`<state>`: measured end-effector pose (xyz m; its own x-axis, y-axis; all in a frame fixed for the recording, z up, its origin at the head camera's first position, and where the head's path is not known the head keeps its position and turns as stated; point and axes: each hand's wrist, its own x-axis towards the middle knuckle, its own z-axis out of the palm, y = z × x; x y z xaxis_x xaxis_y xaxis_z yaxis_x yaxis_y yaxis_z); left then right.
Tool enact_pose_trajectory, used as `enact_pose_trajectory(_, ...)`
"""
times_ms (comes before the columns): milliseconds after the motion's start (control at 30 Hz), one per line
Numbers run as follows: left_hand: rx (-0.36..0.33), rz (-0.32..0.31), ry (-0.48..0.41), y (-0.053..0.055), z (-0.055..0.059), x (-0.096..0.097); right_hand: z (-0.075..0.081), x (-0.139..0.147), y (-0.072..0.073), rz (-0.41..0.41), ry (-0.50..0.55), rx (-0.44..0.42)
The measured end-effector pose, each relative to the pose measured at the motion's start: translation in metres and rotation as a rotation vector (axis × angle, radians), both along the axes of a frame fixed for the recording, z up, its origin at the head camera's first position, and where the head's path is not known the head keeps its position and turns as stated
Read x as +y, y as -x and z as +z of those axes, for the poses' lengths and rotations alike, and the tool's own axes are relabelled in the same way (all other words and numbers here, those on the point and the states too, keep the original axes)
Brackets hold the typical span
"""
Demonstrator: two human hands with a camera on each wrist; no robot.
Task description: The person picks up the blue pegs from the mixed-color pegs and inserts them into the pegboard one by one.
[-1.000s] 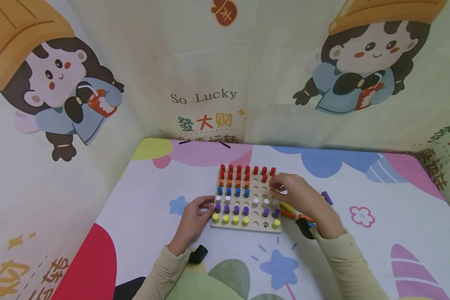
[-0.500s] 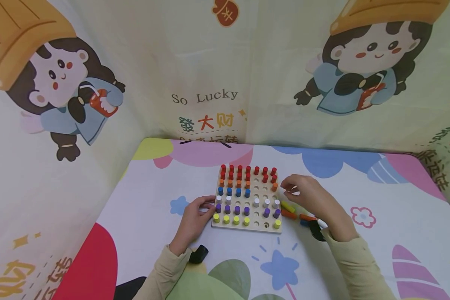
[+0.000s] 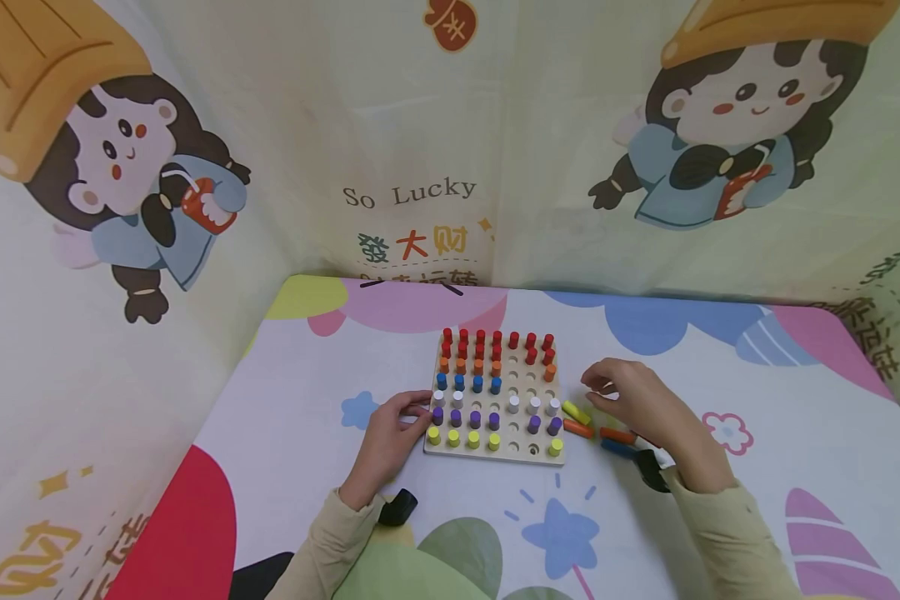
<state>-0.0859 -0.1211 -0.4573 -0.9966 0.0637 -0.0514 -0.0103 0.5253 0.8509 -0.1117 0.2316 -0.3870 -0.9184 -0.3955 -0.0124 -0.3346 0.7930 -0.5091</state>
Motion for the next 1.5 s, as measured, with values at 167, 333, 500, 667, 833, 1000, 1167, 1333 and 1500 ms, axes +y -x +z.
enact_pose_trajectory(167, 0.002, -0.002, -0.003, 0.000, 0.000, -0.001, -0.002, 0.007, -0.003, -0.018, -0.015, -0.013)
enact_pose_trajectory(333, 0.000, 0.001, -0.004, 0.000, 0.001, -0.001, -0.003, 0.012, -0.009, -0.037, -0.027, -0.027)
enact_pose_trajectory(500, 0.000, 0.000, -0.008, 0.000, 0.001, -0.001, -0.006, 0.016, -0.014, -0.044, -0.036, -0.032)
enact_pose_trajectory(667, 0.002, -0.002, -0.013, 0.000, 0.001, -0.001, -0.009, 0.020, -0.019, -0.042, -0.041, -0.028)
enact_pose_trajectory(833, 0.004, -0.004, -0.014, 0.000, 0.001, -0.001, -0.013, 0.022, -0.025, -0.039, -0.042, -0.037)
enact_pose_trajectory(1000, 0.010, -0.007, -0.010, 0.000, 0.000, -0.001, -0.016, 0.024, -0.029, -0.018, -0.037, -0.022)
enact_pose_trajectory(1167, 0.008, -0.009, -0.014, 0.000, 0.000, -0.001, -0.017, 0.025, -0.032, 0.000, -0.038, -0.026)
enact_pose_trajectory(1333, 0.009, -0.011, -0.018, 0.001, 0.000, -0.001, -0.017, 0.025, -0.035, 0.025, 0.003, -0.058)
enact_pose_trajectory(1500, 0.008, -0.010, -0.020, 0.001, 0.000, 0.000, -0.017, 0.024, -0.038, 0.030, 0.018, -0.097)
